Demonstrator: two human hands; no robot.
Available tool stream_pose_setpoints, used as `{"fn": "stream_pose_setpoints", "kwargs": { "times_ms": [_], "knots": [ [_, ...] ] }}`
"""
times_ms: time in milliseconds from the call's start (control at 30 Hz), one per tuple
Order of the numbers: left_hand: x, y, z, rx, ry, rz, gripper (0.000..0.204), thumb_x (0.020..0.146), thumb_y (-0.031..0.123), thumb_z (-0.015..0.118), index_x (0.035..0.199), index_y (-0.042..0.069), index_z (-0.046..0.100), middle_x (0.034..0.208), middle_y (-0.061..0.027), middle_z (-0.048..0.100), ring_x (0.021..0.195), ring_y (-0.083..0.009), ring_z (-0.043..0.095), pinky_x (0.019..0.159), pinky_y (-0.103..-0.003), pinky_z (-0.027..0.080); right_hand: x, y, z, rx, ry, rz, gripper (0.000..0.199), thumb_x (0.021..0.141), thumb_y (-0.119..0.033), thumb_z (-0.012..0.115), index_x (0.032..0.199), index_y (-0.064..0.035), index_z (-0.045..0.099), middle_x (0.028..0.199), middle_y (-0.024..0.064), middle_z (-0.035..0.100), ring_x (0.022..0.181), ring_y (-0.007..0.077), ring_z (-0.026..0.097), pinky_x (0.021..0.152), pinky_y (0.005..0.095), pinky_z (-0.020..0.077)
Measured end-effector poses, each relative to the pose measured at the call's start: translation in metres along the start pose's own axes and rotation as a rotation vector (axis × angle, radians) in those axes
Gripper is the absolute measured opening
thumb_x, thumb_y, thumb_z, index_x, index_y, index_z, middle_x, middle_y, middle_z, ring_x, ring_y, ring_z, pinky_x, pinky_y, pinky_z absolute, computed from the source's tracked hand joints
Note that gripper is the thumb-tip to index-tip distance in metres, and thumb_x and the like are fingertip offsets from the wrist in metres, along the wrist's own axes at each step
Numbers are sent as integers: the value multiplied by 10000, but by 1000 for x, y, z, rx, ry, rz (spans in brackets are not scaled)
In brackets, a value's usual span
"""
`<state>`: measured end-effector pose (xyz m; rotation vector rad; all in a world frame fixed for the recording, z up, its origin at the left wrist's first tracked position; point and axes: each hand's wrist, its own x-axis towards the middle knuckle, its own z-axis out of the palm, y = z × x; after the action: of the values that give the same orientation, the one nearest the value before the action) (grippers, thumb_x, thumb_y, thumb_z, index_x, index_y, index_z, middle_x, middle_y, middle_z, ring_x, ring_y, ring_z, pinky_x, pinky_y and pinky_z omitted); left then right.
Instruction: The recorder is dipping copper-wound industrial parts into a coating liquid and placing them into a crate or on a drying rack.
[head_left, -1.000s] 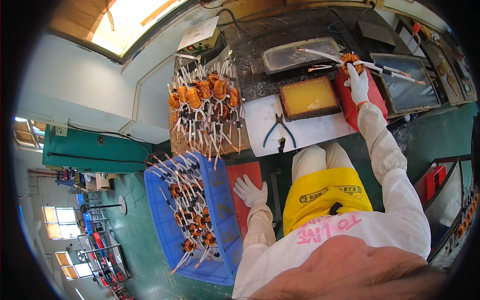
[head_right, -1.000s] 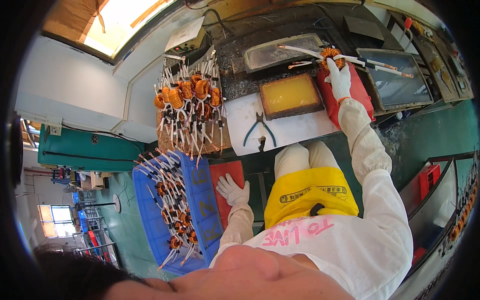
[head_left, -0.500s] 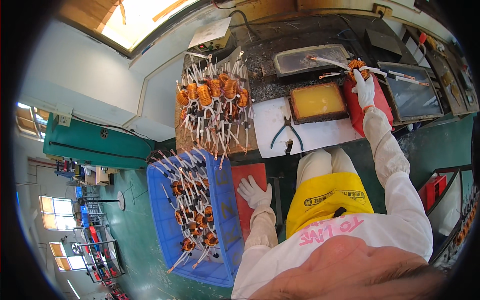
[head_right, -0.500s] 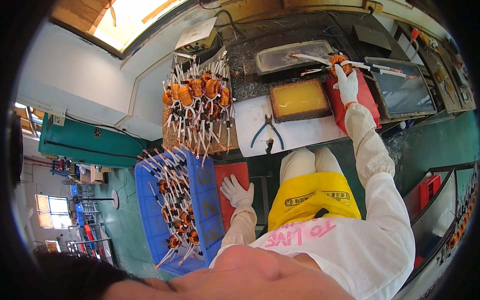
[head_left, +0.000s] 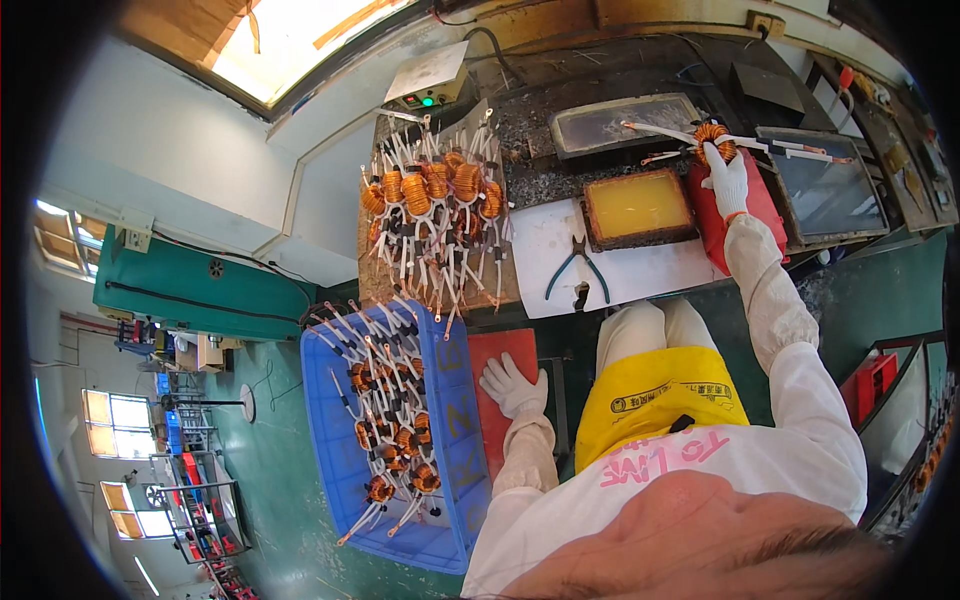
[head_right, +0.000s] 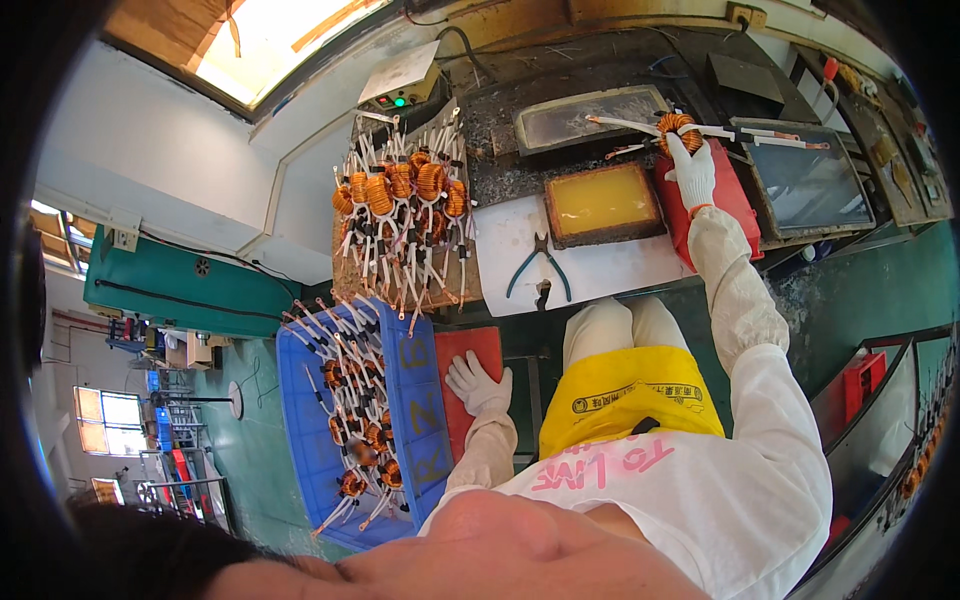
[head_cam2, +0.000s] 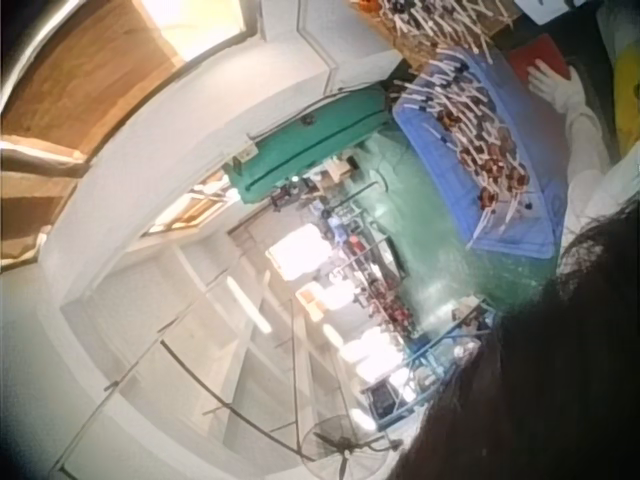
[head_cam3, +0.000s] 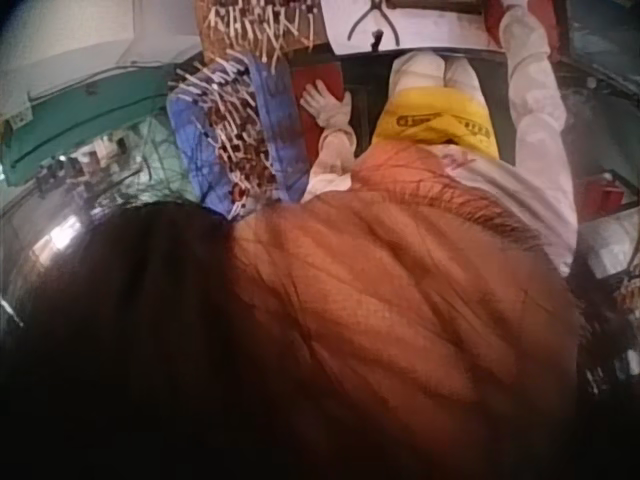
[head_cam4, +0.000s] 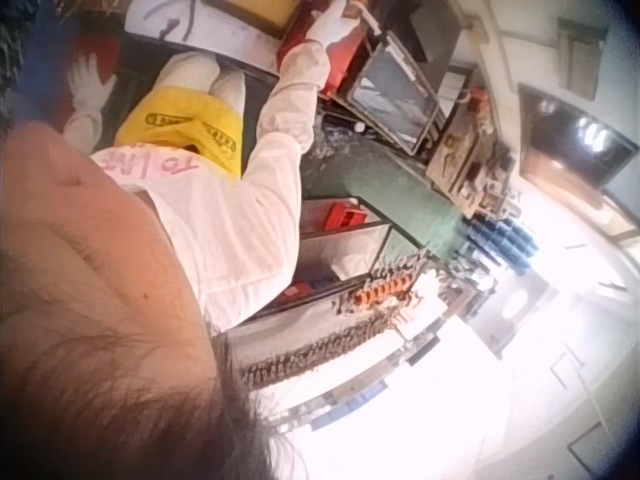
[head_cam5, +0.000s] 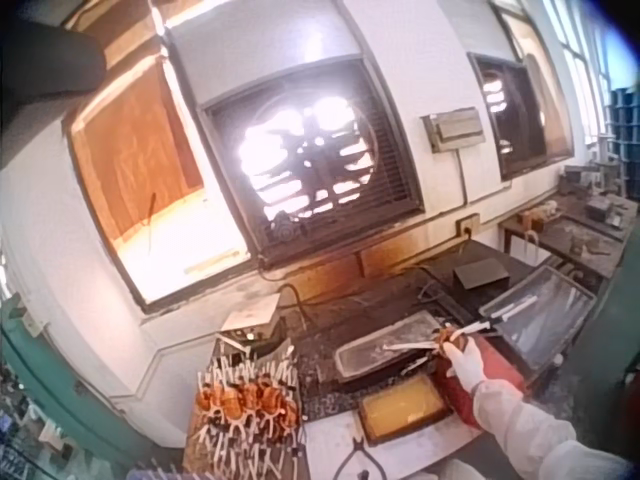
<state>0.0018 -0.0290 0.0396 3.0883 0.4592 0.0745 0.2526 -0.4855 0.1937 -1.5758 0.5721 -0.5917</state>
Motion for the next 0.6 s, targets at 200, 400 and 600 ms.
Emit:
{"fn": "stream_pose_setpoints", "kwargs": {
  "times_ms": [200, 400, 600],
  "knots": [
    [0, 0, 2, 5, 11, -1, 886, 753, 550, 690, 1458, 109, 384, 1521, -212, 341, 1425, -402, 269, 1207, -556, 98, 0, 2, 0, -65, 35, 8, 627, 833, -428, 743, 1191, 42, 531, 733, 71, 614, 486, 151, 580, 486, 280, 484],
    [-1, -1, 3, 12, -1, -11, 891, 754, 553, 685, 1466, 114, 375, 1528, -211, 336, 1430, -395, 267, 1211, -550, 90, -1, 1, 0, -109, 21, -11, 653, 829, -419, 741, 1239, 42, 527, 828, 108, 665, 511, 170, 616, 516, 287, 504],
    [-1, -1, 4, 6, 4, -7, 895, 756, 553, 681, 1472, 115, 369, 1533, -215, 329, 1438, -396, 254, 1211, -551, 85, 3, 5, -1, -129, 10, -23, 627, 828, -412, 743, 1235, 24, 548, 938, 117, 681, 517, 176, 625, 507, 291, 510]
  ]
}}
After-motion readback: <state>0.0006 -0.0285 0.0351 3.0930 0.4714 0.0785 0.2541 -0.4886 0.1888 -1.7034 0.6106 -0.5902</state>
